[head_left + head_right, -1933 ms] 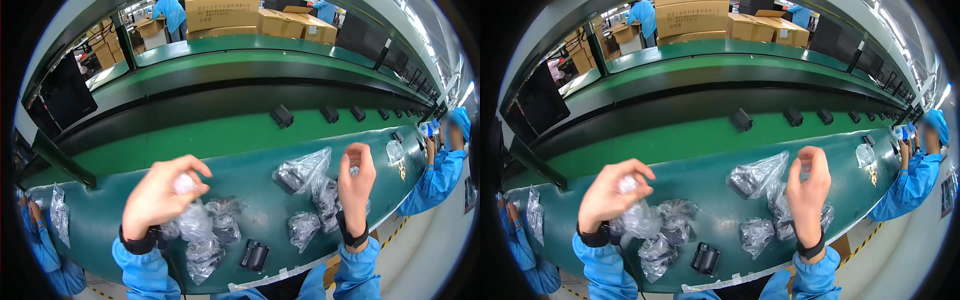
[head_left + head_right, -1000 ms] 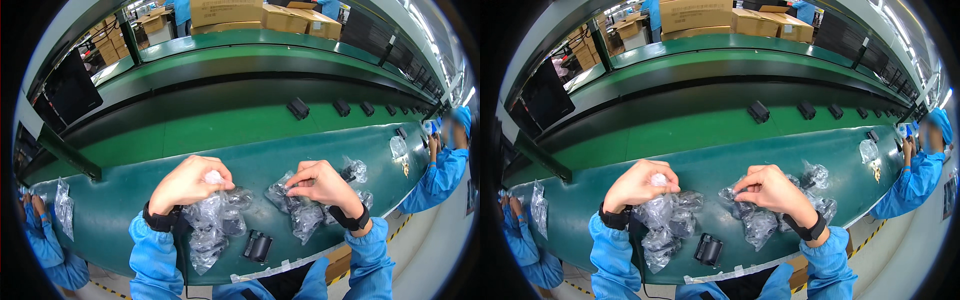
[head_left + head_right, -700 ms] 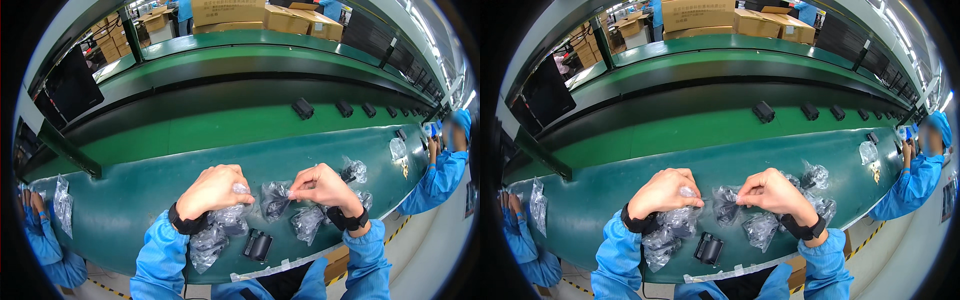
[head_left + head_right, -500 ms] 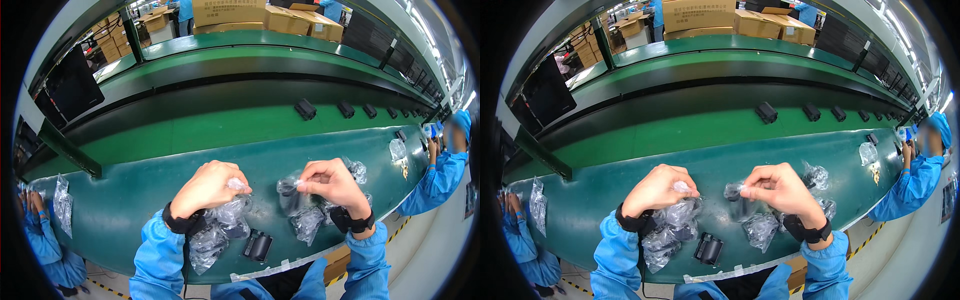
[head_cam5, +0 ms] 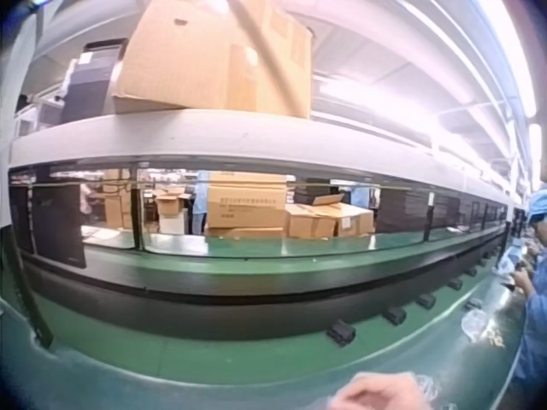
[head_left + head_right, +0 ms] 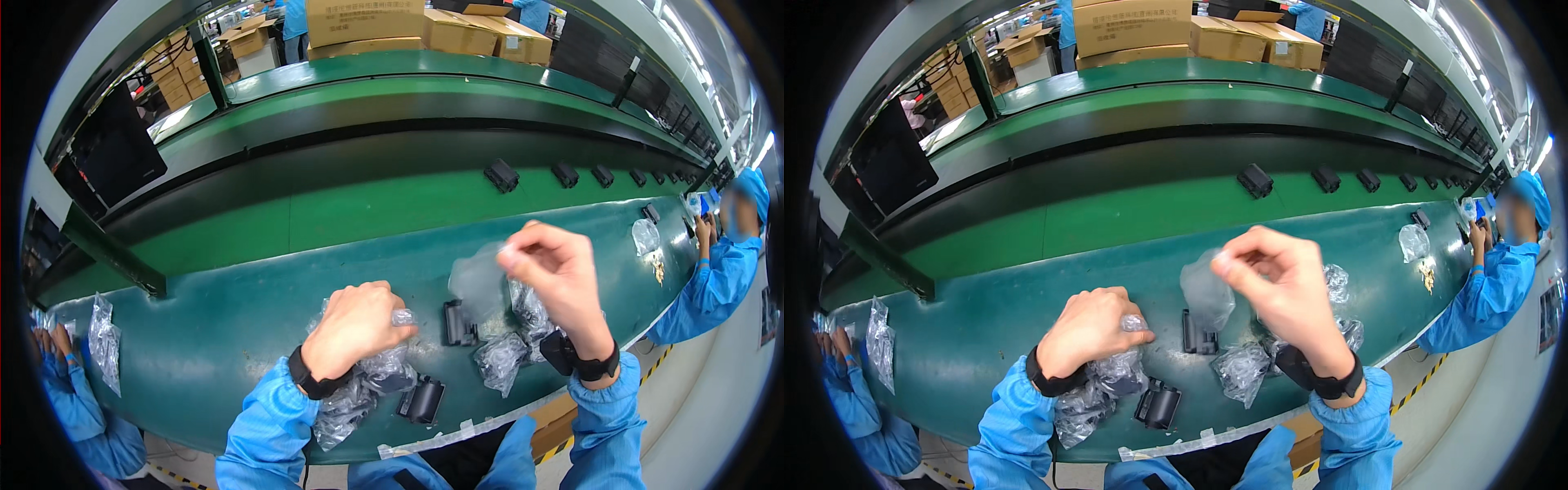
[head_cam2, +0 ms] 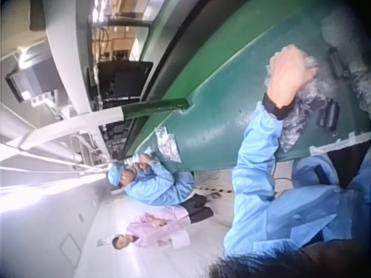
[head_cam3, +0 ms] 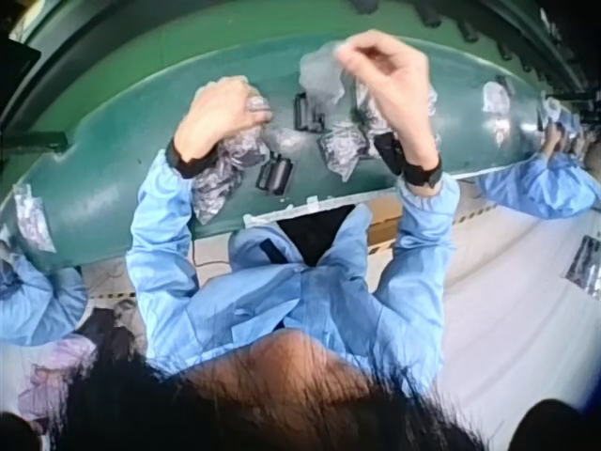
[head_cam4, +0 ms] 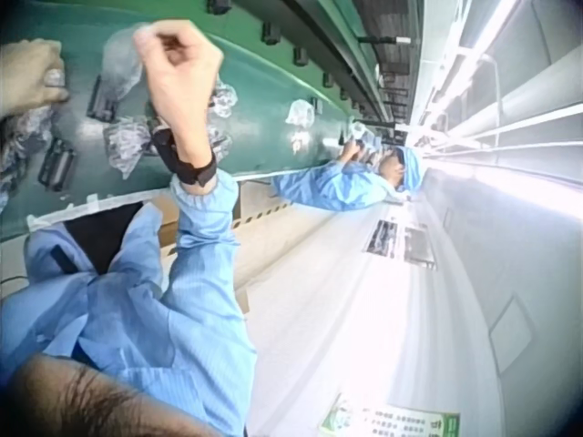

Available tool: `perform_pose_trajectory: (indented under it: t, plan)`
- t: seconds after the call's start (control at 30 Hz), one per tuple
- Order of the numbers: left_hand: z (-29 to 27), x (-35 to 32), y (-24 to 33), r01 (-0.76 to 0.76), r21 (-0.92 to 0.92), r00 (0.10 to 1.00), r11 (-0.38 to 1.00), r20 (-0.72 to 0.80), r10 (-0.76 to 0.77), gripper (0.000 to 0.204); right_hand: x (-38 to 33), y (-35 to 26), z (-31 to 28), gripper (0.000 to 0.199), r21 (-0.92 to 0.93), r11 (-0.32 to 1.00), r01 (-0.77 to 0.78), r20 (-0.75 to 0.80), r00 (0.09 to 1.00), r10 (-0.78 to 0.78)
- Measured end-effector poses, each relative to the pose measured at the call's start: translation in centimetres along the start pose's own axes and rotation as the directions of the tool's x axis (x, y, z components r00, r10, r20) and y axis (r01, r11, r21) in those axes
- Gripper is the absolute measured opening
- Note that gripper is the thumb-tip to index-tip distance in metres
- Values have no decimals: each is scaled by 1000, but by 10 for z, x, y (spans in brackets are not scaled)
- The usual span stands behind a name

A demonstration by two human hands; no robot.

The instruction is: Packing black plastic components into small plastic bags and then arranging them into a shipping carton on a production line.

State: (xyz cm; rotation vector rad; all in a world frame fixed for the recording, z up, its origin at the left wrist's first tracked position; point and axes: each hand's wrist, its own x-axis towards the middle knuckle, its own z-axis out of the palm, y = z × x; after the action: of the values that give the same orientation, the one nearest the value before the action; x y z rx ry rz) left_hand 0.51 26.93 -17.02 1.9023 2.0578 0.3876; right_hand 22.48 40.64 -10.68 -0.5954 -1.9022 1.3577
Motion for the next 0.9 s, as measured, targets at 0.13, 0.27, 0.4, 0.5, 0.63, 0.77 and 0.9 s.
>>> perform_pose_trajectory:
  t: [0.13, 0.27, 0.4, 0.5, 0.63, 0.77, 0.9]
  plan:
    - [-2, -1, 3, 76, 2, 995, 997, -60, -76, 18, -5, -14, -13, 6, 211, 964, 163, -172, 977, -128]
    - [-25, -6, 4, -4, -229, 988, 973, -150, -31, 20, -13, -18, -22, 11, 443, 892, 90, -244, 970, 24]
    - [-42, -12, 10, -61, -312, 962, 948, -271, -27, 24, -27, 12, -31, 12, -142, 987, -70, 181, 979, 96]
    - [-48, -13, 18, -108, -332, 931, 937, -363, -21, 12, -32, 14, -13, 14, -543, 825, 156, 487, 859, 158]
    - [-42, -10, 25, -229, -319, 849, 920, -528, 29, 8, -48, 33, 12, 23, -736, 609, 296, 529, 813, 243]
    - [-50, -11, 26, -284, -378, 816, 881, -578, 15, 12, -37, 34, 5, 18, -682, 673, 286, 501, 854, 144]
    - [-58, -14, 11, -153, -454, 859, 878, -501, -109, 17, 4, 25, -31, 15, -200, 905, -376, 320, 847, 423]
